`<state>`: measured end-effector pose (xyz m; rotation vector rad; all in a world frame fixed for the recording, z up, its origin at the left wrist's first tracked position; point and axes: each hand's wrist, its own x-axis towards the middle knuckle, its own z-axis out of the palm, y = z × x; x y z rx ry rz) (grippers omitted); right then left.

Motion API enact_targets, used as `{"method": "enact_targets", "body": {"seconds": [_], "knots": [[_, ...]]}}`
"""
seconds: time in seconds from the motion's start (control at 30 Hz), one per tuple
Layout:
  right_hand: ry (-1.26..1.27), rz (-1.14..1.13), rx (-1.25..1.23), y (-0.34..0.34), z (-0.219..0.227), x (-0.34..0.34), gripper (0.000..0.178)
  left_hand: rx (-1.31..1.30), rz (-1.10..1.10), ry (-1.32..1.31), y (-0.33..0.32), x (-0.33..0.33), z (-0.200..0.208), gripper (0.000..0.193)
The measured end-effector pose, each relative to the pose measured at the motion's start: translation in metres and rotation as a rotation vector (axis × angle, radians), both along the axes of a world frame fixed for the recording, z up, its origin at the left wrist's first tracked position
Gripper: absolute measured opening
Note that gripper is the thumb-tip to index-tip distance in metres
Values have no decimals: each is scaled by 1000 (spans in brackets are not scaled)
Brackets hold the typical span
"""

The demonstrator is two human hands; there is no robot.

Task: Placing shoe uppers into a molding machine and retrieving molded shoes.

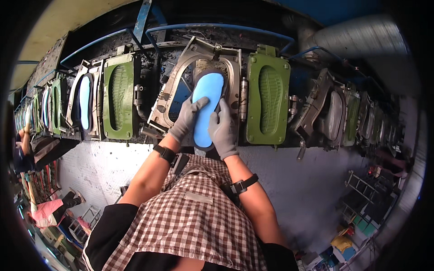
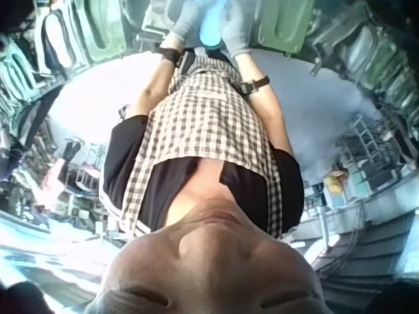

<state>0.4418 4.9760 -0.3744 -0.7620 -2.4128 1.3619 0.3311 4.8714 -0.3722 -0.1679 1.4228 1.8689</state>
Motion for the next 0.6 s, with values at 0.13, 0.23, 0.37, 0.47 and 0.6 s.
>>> {"method": "enact_targets", "body": {"seconds": [0.13, 0.23, 0.37, 0.47, 0.6], "knots": [[-85, -24, 184, 35, -1, -32, 52, 35, -26, 62, 33, -27, -18, 54], [-192, -72, 252, 51, -3, -40, 52, -32, 12, 102, 56, -32, -17, 57], [-59, 31, 291, 56, 1, -28, 49, -123, 57, 307, 54, -13, -15, 74], [-190, 70, 203, 38, 13, -17, 44, -284, -33, 586, 7, 30, -26, 85], [-22, 534, 222, 38, 14, 41, 39, -97, -144, 368, -52, 107, -11, 88]]}}
